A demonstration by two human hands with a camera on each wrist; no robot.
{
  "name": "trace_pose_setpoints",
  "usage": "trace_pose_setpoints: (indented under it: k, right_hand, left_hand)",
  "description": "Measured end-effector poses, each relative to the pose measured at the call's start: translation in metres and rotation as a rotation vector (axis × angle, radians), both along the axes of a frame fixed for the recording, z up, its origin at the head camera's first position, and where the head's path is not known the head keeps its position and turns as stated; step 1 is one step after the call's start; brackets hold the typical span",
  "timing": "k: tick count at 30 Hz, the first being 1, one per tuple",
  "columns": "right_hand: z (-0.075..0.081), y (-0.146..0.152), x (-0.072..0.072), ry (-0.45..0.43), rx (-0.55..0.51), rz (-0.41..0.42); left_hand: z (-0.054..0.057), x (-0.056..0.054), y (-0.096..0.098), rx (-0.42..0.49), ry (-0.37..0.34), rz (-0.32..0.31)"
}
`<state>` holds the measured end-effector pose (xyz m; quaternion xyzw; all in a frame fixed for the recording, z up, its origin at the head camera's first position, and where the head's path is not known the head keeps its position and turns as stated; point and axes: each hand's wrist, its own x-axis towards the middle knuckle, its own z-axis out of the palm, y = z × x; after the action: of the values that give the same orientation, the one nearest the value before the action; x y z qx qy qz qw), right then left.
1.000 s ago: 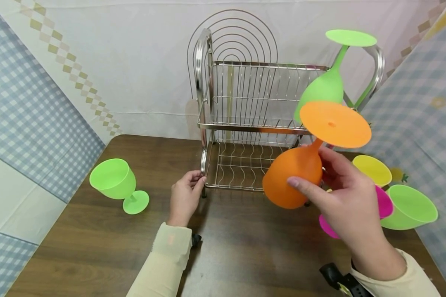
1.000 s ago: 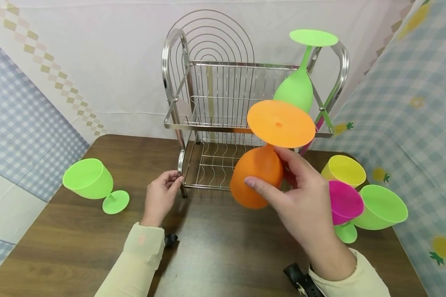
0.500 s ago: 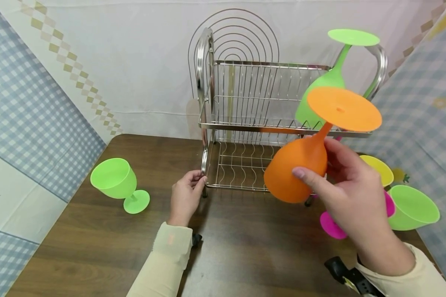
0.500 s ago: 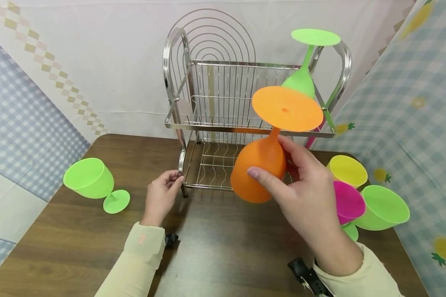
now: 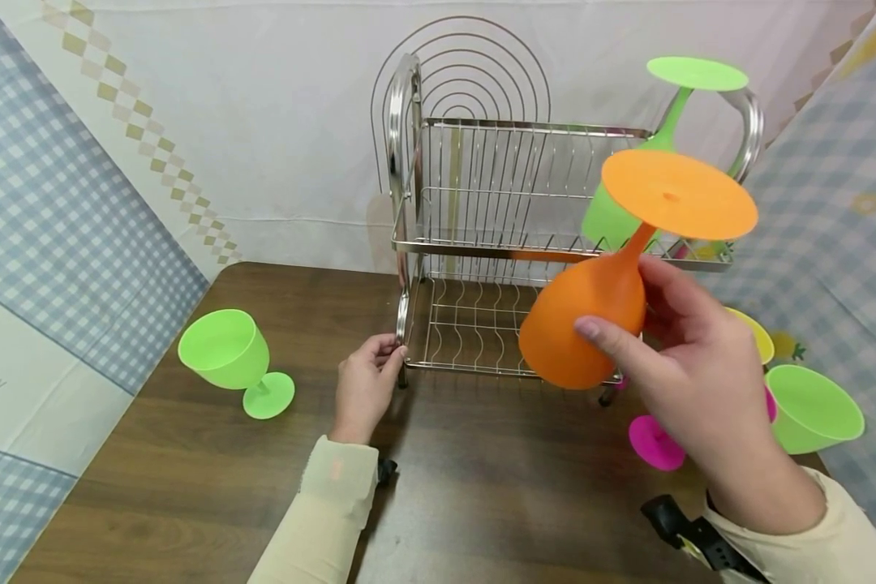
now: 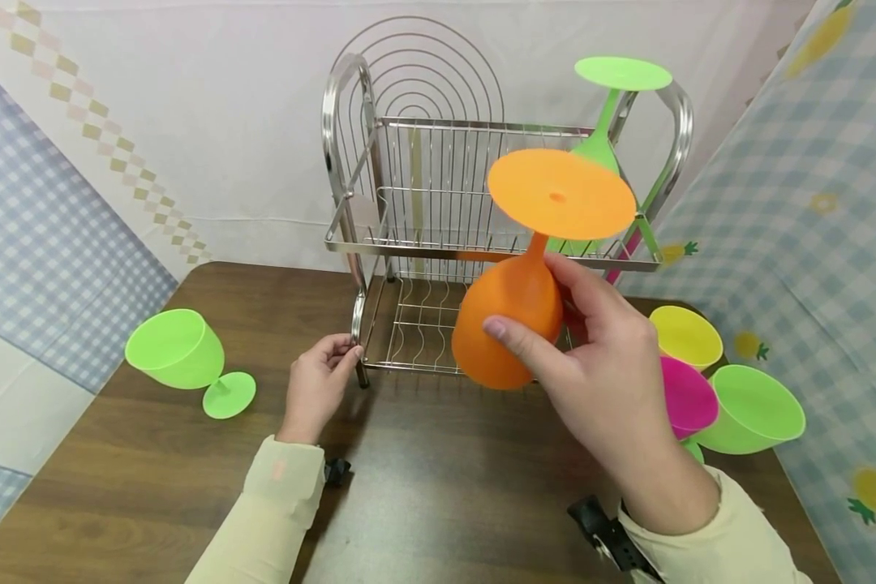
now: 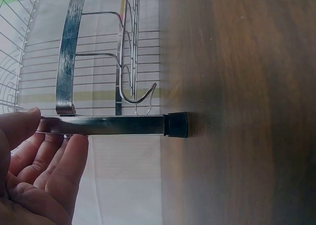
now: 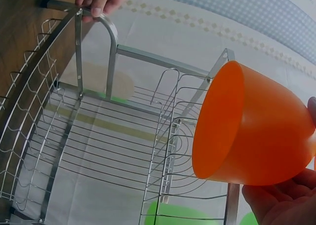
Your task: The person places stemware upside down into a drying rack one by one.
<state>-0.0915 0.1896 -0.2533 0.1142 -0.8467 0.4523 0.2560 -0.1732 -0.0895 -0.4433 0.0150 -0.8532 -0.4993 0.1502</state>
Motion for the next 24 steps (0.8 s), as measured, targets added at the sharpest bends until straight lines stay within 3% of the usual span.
trace_pose_setpoints:
  k: [24]
  right_hand:
    - [0.016, 0.001, -0.009, 0.044, 0.004, 0.022]
  left_hand:
    - [0.001, -0.001, 0.000, -0.017, 0.001, 0.005]
